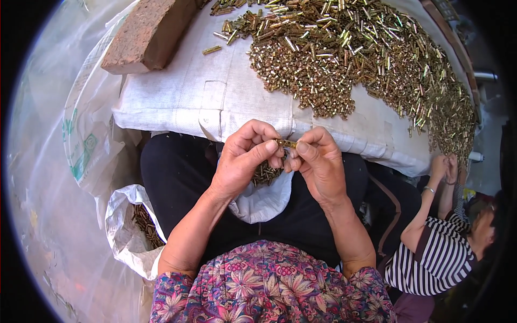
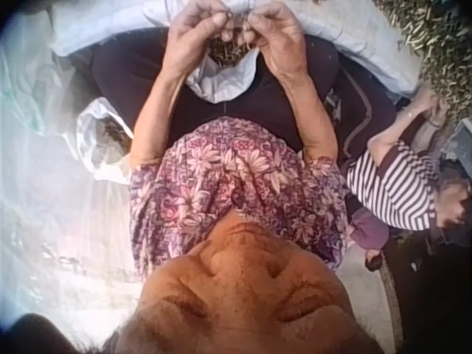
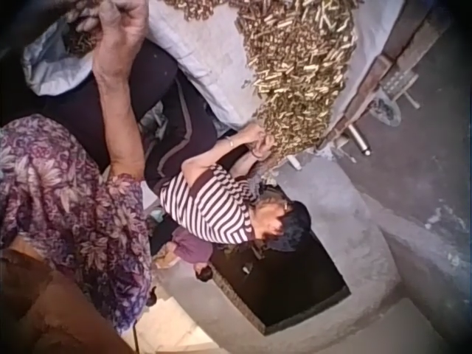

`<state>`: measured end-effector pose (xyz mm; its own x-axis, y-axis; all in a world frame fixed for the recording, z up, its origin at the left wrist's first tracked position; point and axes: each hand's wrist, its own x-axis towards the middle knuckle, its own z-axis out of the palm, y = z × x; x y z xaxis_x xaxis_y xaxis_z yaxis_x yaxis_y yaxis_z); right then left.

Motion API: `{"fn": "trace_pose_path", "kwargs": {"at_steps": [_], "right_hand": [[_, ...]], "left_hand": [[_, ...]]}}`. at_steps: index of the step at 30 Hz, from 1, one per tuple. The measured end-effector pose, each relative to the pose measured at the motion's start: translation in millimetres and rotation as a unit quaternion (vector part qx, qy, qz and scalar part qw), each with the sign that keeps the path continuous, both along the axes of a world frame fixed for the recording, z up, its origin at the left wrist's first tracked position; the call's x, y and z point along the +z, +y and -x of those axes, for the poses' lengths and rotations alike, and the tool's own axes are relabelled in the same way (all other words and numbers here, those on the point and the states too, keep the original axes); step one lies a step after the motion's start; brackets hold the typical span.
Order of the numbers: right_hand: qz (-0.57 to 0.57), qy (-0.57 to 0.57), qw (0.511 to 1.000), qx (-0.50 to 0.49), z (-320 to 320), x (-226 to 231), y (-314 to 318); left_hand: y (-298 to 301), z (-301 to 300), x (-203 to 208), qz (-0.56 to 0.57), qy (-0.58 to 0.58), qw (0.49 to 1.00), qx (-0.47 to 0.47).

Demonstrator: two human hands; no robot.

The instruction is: The person assembles metal anchor fasteners by repeatedly picking up metal components from a pile on the table, connecting the pieces together by hand, and dropping the assembled anchors into a bag.

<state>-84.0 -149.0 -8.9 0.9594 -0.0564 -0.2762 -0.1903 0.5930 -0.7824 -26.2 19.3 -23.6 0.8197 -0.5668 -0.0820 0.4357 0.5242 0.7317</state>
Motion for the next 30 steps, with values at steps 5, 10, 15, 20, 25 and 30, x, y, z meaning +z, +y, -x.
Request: {"fn": "trace_pose_path", "kwargs": {"at_steps": [5, 10, 15, 20, 25, 30], "right_hand": [[0.012, 0.0, 1.0, 0.002, 0, -1, 1], [-0.041, 0.02, 0.999, -0.021, 3, -6, 8], [-0.059, 0.006, 0.998, -0.016, 5, 2, 13], [-0.05, -0.005, 0.998, -0.024, 9, -5, 11], [0.019, -0.004, 0.999, -0.026, 12, 1, 10], [0.036, -0.004, 0.999, -0.006, 10, 0, 6]], "left_hand": [[-1, 0, -4, 0.009, 0.013, 1.0, 0.001], [-1, 1, -5, 0.016, 0.025, 1.0, -0.009], [-3, 3, -6, 0.063, 0.058, 0.996, -0.019], [-1, 2, -6, 0.065, 0.073, 0.994, -0.039], [7, -3, 0, -0.057, 0.001, 0.997, -0.046], [8, -5, 6, -0.107, -0.026, 0.993, -0.05]]}}
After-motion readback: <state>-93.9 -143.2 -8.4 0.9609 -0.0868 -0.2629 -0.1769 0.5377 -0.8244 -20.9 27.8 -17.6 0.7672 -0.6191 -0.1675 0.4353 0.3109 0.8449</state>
